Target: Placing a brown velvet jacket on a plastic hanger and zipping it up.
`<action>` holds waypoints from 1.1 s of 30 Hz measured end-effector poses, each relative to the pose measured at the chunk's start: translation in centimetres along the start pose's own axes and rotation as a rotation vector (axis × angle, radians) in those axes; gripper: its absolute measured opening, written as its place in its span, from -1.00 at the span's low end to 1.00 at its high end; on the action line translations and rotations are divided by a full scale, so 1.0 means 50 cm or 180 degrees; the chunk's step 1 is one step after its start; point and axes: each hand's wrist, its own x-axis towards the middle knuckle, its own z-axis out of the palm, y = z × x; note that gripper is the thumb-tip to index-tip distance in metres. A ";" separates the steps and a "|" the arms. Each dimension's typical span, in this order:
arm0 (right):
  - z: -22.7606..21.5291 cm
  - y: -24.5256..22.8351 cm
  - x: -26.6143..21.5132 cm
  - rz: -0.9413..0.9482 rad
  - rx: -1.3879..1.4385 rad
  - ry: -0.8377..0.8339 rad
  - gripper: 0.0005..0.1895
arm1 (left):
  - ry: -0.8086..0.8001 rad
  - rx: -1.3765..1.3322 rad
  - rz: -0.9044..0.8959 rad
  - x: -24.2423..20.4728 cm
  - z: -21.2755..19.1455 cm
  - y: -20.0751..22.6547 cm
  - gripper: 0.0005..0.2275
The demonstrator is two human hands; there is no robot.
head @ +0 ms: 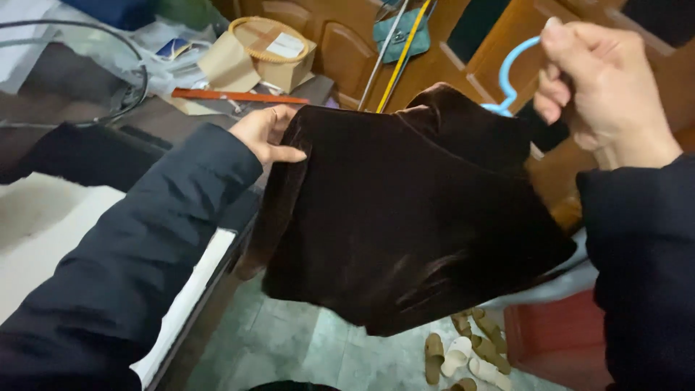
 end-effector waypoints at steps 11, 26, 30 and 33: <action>-0.059 0.113 0.057 0.0362 0.0041 0.0333 -0.70 | 0.1451 0.1381 0.0141 -0.042 0.000 0.064 -0.85; -0.056 0.044 0.112 0.0121 -0.0351 0.0033 -0.72 | 0.1780 0.0677 -0.0593 -0.204 0.039 -0.064 -0.87; -0.050 0.059 0.132 0.0109 -0.0251 -0.0017 -0.69 | 0.1830 0.0365 -0.0860 -0.240 0.042 -0.079 -0.84; -0.026 0.037 0.131 0.0113 -0.0197 0.0004 -0.88 | 0.1953 0.0224 -0.0852 -0.241 0.071 -0.084 -0.87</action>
